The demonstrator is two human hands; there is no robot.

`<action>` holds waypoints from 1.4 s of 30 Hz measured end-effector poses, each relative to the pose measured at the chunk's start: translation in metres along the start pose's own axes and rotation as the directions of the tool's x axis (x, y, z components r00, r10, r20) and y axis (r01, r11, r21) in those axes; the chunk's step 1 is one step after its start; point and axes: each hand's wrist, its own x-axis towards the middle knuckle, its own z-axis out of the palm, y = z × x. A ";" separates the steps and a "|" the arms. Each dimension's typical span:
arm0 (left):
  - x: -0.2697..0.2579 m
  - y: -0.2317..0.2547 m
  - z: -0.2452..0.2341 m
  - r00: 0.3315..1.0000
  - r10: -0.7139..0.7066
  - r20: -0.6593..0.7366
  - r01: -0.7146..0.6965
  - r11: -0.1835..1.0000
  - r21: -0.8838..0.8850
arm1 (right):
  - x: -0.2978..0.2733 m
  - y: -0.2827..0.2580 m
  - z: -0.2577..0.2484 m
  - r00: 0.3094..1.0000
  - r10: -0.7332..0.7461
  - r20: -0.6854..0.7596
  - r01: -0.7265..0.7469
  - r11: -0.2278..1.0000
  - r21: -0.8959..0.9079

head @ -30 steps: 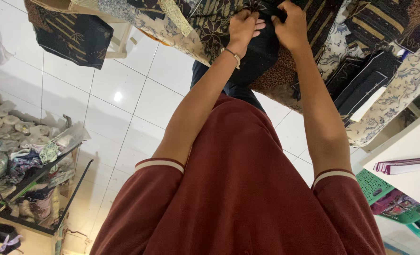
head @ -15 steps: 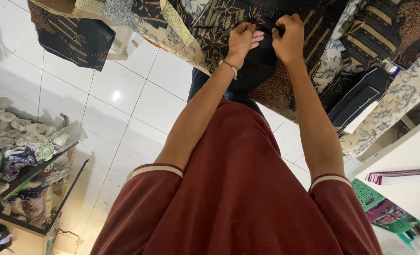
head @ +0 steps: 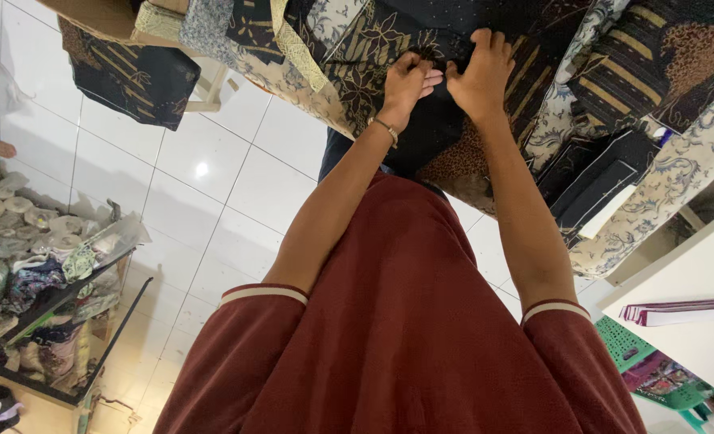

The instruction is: The person folds a large piece of patterned fabric on a table, smoothing it out and aligning the edges. They repeatedly fold the fabric into smaller sections and stack it with other folded pieces.

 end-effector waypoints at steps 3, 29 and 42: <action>-0.006 0.003 0.001 0.999 0.037 0.012 -0.037 0.999 0.007 | 0.009 0.009 -0.001 0.992 0.027 0.121 -0.031 0.999 0.028; -0.124 -0.028 -0.090 0.958 -0.052 0.281 0.249 0.635 -0.731 | -0.098 -0.141 -0.090 0.698 -0.219 0.682 0.019 0.957 0.288; -0.128 -0.054 -0.105 0.938 -0.166 0.304 0.342 0.582 -0.737 | -0.116 -0.139 -0.010 0.734 -0.449 0.509 0.565 0.820 -0.092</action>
